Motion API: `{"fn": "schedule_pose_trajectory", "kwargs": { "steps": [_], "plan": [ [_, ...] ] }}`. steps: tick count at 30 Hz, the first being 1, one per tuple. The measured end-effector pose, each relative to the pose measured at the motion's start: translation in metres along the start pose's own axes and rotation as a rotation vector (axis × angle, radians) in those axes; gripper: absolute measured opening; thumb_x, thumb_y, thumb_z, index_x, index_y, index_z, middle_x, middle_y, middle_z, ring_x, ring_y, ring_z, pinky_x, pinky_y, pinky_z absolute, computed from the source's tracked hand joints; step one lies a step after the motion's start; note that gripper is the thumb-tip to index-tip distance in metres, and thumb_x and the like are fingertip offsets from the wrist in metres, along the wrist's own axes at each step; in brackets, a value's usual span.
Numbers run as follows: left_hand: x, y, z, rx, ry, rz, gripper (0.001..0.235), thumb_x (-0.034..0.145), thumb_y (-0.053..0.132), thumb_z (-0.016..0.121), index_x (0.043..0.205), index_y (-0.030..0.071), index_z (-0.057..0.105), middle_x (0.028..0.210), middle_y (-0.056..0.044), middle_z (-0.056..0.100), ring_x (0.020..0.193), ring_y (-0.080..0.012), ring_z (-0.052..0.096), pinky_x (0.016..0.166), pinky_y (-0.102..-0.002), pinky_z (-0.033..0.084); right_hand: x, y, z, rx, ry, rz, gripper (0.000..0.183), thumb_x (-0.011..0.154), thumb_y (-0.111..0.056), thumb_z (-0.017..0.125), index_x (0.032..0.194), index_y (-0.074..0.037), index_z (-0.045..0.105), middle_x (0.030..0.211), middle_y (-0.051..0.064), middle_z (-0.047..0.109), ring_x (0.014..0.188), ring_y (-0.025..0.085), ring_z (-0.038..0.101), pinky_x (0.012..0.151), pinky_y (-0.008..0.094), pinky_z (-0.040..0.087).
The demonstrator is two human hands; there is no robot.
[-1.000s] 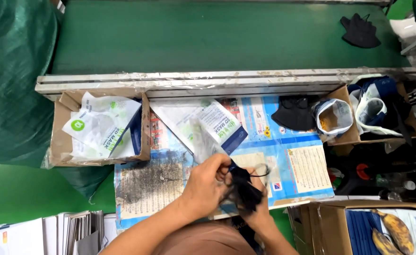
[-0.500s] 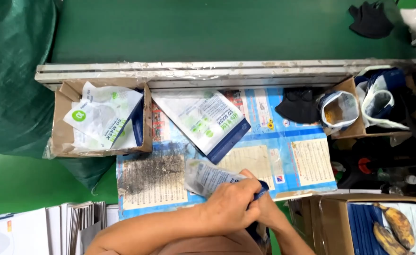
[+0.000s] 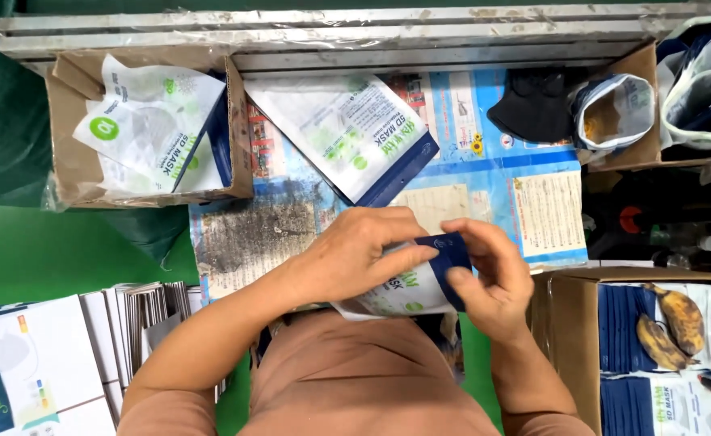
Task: Packaging black 3D masks into individual plastic pouches.
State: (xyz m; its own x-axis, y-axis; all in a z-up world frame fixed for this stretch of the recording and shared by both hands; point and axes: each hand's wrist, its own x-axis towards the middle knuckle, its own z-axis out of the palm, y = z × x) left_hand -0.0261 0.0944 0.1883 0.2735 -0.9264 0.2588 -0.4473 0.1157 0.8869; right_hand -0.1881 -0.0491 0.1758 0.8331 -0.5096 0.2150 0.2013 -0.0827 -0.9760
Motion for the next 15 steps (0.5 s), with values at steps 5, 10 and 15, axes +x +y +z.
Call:
{"fn": "schedule_pose_trajectory", "kwargs": {
  "steps": [5,10,15],
  "plan": [
    [0.000,-0.003,0.007,-0.016,0.016,0.022,0.018,0.097,0.021,0.067,0.098,0.004,0.073,0.084,-0.011,0.067,0.078,-0.0304,0.068,0.067,-0.039,0.053,-0.014,0.023,-0.013,-0.496,-0.124,-0.061,0.014,0.095,-0.006,0.068,0.106,0.002,0.072,0.089,0.007,0.071,0.073,0.011,0.064,0.064,0.025,0.049],
    [-0.003,-0.001,0.009,0.040,0.042,0.129,0.018,0.096,0.017,0.070,0.096,-0.001,0.069,0.088,-0.013,0.066,0.080,-0.0335,0.066,0.067,-0.040,0.052,-0.023,0.034,-0.014,-0.488,-0.057,-0.028,0.016,0.092,-0.008,0.069,0.103,0.003,0.071,0.075,0.004,0.066,0.061,0.012,0.057,0.056,0.026,0.046],
    [-0.005,-0.001,0.010,0.180,0.344,0.187,0.010,0.087,0.007,0.075,0.086,0.000,0.068,0.076,-0.010,0.063,0.057,-0.0260,0.063,0.051,-0.036,0.048,-0.033,0.037,-0.017,-0.528,-0.038,-0.139,0.012,0.094,-0.008,0.069,0.094,0.004,0.065,0.079,0.008,0.062,0.065,0.016,0.058,0.059,0.028,0.046]
  ]
}}
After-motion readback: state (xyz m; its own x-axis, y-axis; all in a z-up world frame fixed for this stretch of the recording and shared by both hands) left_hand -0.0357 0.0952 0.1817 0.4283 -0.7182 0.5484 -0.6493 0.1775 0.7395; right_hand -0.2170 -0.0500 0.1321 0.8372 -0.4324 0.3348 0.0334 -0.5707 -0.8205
